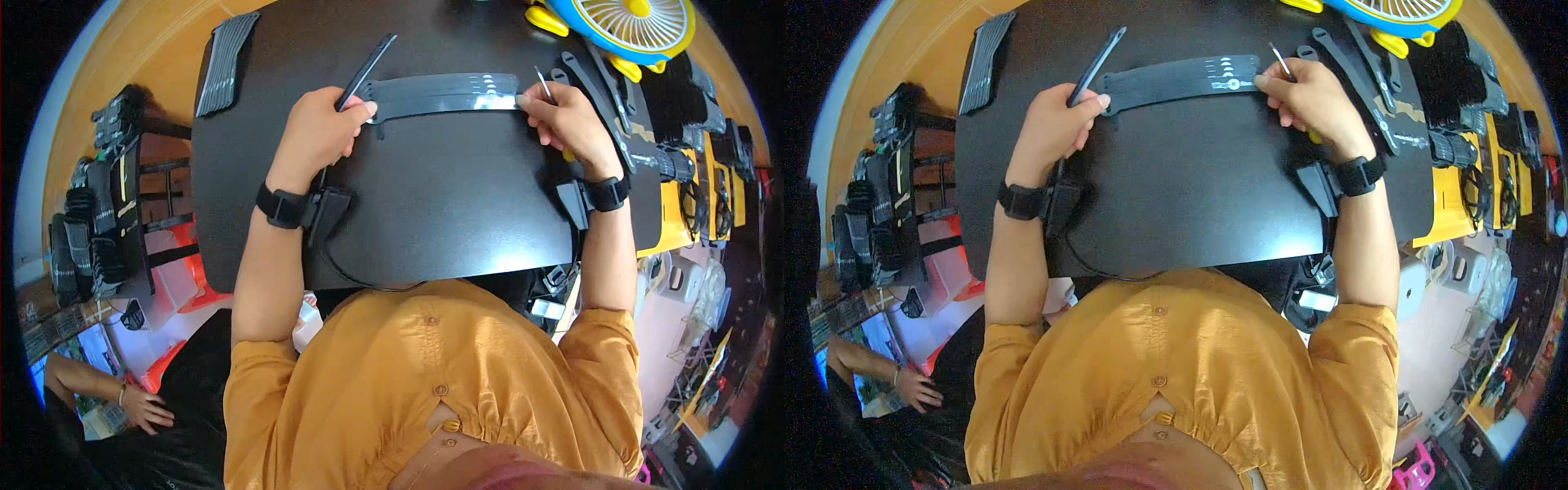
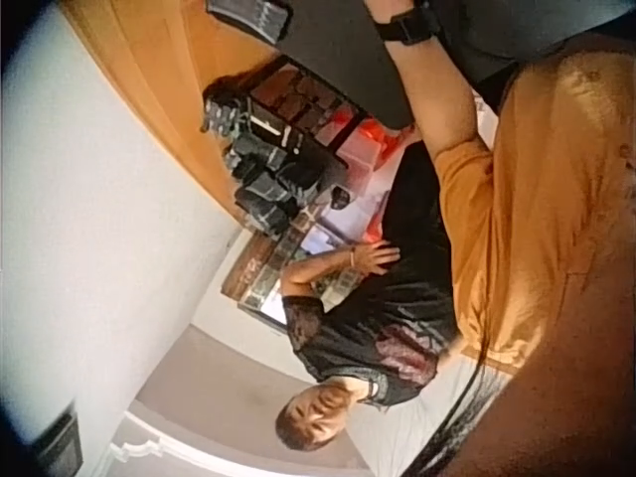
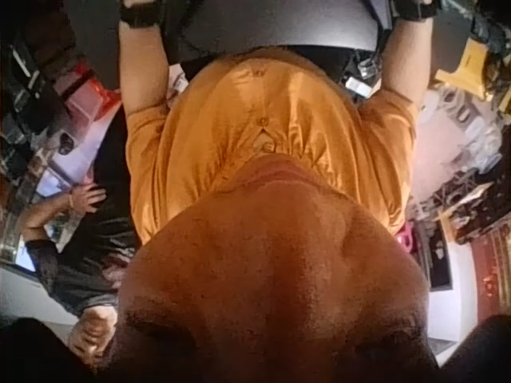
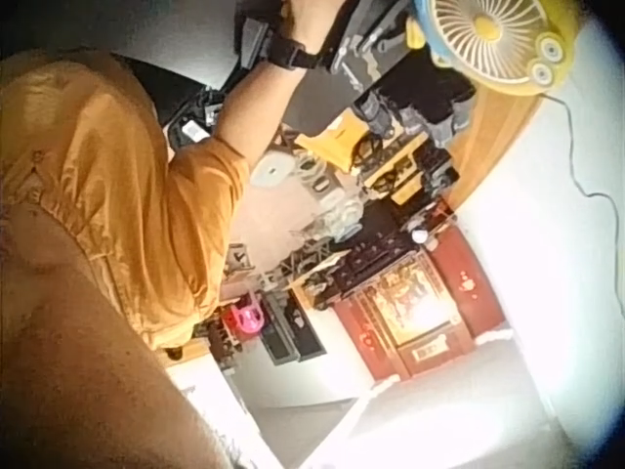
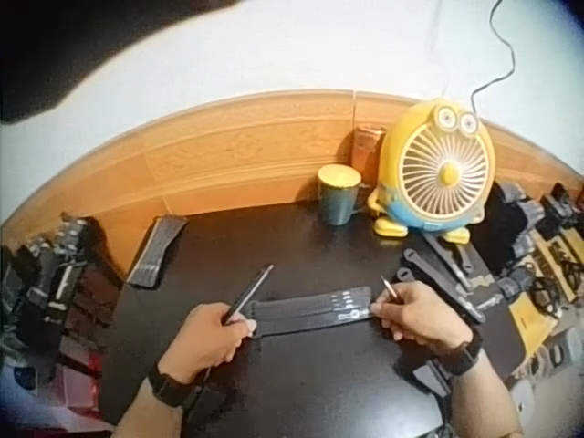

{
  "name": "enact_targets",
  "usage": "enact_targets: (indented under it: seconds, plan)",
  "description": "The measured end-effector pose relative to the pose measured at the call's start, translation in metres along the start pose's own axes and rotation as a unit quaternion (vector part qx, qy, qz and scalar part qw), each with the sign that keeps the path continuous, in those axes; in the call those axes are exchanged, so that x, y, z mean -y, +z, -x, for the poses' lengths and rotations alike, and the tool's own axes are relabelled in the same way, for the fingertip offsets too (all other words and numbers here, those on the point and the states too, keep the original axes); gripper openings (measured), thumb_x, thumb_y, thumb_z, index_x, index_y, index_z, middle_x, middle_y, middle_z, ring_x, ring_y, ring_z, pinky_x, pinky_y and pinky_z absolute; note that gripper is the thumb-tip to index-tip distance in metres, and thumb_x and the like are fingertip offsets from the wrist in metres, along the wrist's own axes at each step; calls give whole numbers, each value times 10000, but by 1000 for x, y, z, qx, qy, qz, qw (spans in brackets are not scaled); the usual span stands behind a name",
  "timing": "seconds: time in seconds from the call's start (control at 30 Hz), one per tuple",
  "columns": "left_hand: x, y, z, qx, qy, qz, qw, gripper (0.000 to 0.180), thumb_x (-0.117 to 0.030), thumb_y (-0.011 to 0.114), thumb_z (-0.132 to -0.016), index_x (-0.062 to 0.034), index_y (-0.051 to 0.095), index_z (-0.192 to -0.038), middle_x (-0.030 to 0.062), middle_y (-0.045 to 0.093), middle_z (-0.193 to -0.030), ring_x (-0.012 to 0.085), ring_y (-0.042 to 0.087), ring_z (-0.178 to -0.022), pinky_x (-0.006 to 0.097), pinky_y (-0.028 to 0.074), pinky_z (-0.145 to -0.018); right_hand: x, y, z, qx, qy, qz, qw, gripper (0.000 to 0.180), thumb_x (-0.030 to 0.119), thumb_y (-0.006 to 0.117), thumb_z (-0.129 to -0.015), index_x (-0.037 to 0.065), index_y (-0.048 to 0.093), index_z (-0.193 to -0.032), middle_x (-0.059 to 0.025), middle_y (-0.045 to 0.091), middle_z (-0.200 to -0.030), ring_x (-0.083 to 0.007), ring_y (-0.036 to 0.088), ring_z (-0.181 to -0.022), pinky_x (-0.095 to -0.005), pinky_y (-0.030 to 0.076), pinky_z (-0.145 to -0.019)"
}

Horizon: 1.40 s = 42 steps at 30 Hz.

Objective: Assembling and finishing small leather or synthetic straps using a small hand tool.

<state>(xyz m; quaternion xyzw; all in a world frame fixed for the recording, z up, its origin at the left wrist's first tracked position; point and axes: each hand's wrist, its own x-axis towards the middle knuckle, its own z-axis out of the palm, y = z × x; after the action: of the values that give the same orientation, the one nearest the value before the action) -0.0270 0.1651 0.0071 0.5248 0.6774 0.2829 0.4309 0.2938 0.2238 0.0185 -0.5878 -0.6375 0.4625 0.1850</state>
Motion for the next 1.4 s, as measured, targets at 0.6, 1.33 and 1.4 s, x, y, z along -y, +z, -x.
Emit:
enact_targets:
  seconds: [0.6,1.33,1.4]
  plan:
    - [-16,5,4,-22,-34,-27,999,225,-251,676,-876,-45,592,-842,-25,526,-588,58,492,-439,215,345,-368,14,4,1,-39,32,82,995,228,270,648,-903,41,642,-904,-9,610,-672,-63,568,-488,-206,417,-421]
    - [-23,44,37,320,133,270,898,354,-316,379,-1046,-5,509,-1156,85,608,-861,152,628,-739,259,515,-647,74,57,21,92,-159,-268,946,231,270,625,-950,58,590,-866,18,558,-582,-29,415,-402,-164,286,-371]
    - [-21,40,38,343,112,299,884,411,-328,342,-1052,8,498,-1230,115,628,-942,177,642,-829,283,532,-752,69,48,10,57,-194,-300,932,221,261,602,-963,47,600,-911,1,595,-639,-27,395,-398,-165,280,-368]
